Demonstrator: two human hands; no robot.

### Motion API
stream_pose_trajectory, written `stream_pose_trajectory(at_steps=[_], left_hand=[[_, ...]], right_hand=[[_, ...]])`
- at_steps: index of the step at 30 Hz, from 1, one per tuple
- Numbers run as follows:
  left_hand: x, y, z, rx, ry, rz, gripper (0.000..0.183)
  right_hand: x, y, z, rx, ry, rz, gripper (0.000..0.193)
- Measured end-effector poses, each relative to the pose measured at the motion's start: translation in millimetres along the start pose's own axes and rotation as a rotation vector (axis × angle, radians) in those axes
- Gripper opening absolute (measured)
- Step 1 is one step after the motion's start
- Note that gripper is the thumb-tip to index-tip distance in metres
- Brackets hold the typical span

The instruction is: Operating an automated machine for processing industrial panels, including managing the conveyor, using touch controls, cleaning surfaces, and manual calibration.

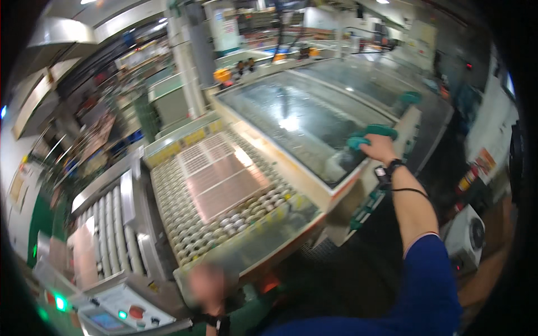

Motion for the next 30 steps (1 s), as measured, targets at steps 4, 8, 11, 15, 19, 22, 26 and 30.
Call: stream_pose_trajectory(at_steps=[4,8,11,15,19,22,26,30], left_hand=[[0,-4,-1,0.006,0.005,0.055,0.03],[-3,-14,4,0.015,0.028,0.044,0.03],[0,-10,5,0.016,0.039,0.051,0.03],[1,-9,5,0.01,0.053,0.058,0.03],[-16,-30,9,-0.014,0.045,0.101,0.028],[-16,-31,9,-0.017,0.066,0.116,0.026],[-20,-34,8,-0.008,0.048,0.112,0.025],[-24,-39,9,0.027,0.043,0.091,0.023]], right_hand=[[-10,12,-7,0.073,0.039,-0.039,0.052],[-11,6,-13,0.063,0.012,-0.017,0.049],[-15,1,-14,0.079,0.0,-0.02,0.046],[-14,2,-15,0.075,-0.004,-0.026,0.043],[-13,2,-15,0.071,0.007,-0.013,0.043],[-16,4,-16,0.063,-0.012,-0.011,0.044],[-17,5,-15,0.066,-0.008,-0.018,0.044],[-14,4,-15,0.09,0.051,-0.031,0.047]])
Point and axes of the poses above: each hand's wrist, its own z-axis towards the middle knuckle, its own x-axis out of the palm, y = z × x, the point moved 9 cm from there along z, towards the middle knuckle, and after that the axes turned 12 degrees about y, right-handed, at the moved point
